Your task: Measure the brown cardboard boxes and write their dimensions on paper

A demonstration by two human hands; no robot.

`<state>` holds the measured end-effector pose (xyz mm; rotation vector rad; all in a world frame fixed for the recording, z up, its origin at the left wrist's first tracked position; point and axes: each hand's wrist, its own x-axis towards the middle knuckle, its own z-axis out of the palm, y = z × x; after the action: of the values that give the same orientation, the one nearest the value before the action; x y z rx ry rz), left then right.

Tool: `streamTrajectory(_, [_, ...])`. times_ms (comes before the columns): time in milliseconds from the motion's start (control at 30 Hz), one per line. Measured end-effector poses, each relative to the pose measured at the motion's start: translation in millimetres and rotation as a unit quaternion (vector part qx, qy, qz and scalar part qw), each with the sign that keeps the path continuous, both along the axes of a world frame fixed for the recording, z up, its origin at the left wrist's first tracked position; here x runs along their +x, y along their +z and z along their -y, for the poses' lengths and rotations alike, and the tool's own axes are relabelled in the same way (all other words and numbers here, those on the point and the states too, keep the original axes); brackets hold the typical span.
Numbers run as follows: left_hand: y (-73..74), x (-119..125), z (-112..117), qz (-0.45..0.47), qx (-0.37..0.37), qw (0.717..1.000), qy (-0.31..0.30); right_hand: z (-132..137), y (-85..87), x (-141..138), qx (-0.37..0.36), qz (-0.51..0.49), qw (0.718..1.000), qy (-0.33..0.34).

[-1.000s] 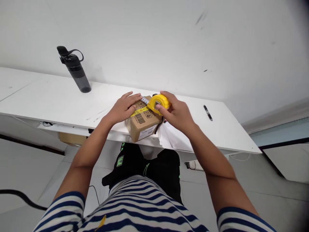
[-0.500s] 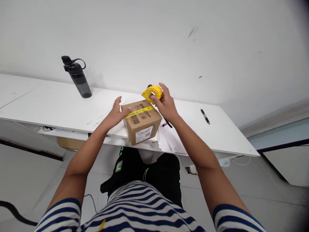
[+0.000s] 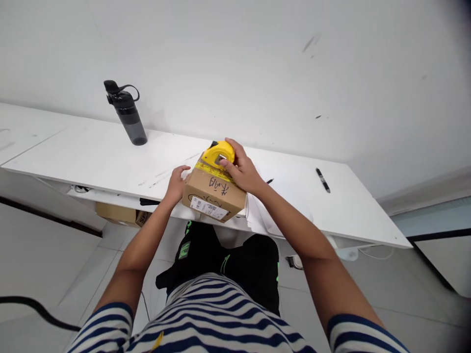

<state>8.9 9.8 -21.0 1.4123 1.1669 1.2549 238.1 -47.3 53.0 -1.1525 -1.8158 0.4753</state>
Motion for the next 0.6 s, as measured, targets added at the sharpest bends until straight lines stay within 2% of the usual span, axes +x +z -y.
streamTrajectory(67, [9.3, -8, 3, 0.008, 0.000, 1.000, -0.008, -4, 4.7, -6, -0.008, 0.057, 0.998, 0.016])
streamTrajectory(167, [26.8, -23, 20, 0.057, -0.006, 0.992, -0.115, -11, 11.6, -12, -0.017, 0.100, 0.994, 0.046])
streamTrajectory(233, [34.7, -25, 36, 0.057, 0.003, 0.980, -0.189, -14, 15.9, -15, -0.012, 0.107, 0.992, 0.063])
streamTrajectory(300, [37.9, -20, 50, 0.047, 0.004, 0.974, -0.220, -15, 19.9, -19, -0.005, 0.117, 0.990, 0.080])
streamTrajectory(400, [36.4, -4, 62, 0.046, 0.014, 0.979, -0.196, -11, 25.4, -29, -0.004, 0.163, 0.982, 0.093])
streamTrajectory(600, [31.2, 11, 73, 0.024, 0.048, 0.995, -0.090, 7, 37.1, -32, -0.019, 0.259, 0.963, 0.072])
